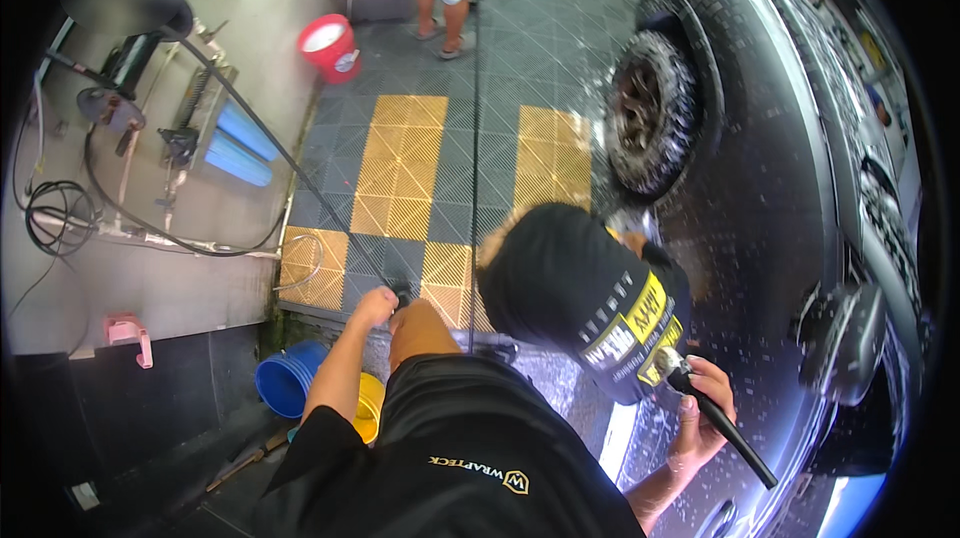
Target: The person scrubs a black SUV with a brush and soapy water, covering the rear wheel, wheel well, bumper, tailgate, and side panels. Another person is visible in the background rinsing the vehicle with a hose.
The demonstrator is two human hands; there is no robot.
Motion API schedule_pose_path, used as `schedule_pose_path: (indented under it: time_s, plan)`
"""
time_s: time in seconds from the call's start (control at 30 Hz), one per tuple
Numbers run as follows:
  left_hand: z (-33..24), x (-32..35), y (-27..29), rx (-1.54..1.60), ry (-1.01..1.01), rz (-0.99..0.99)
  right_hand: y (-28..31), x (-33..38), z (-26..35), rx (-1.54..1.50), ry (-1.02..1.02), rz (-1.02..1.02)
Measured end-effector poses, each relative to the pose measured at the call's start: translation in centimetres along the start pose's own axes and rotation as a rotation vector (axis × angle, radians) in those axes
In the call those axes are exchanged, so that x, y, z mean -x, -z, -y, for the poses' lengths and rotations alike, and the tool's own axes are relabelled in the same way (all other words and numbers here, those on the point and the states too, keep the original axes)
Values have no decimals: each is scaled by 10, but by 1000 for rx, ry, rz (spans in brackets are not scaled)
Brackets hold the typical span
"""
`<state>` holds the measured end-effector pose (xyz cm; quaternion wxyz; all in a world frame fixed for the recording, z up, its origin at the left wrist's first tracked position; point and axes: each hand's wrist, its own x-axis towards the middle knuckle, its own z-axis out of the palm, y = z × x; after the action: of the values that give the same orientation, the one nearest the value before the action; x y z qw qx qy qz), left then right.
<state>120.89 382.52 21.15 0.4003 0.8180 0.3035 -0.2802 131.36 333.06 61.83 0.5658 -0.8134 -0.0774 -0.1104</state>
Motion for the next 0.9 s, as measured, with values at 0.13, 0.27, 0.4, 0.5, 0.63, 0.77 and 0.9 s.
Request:
schedule_pose_path:
  time_s: [0.13, 0.27, 0.4, 0.5, 0.63, 0.77, 0.9]
  plan:
    - [52, 8, 42, 121, 50, -4, -82, -36, -4, 16, 14, 155]
    - [163, 20, 105, 28, 91, 5, -189, -95, 47, 16, 39, 265]
    - [240, 27, 172, -42, 299, -155, -273, -138, 92, 29, 296, 344]
    - [249, 3, 222, 59, 408, -264, -326, -164, 97, 100, 226, 417]
    - [210, -34, 272, 110, 348, -330, -374, -196, 22, 325, 69, 441]
    - [169, -94, 301, 152, 251, -278, -417, -233, -20, 586, -175, 555]
    - [89, -158, 350, 201, 44, -332, -485, -284, -71, 692, -439, 768]
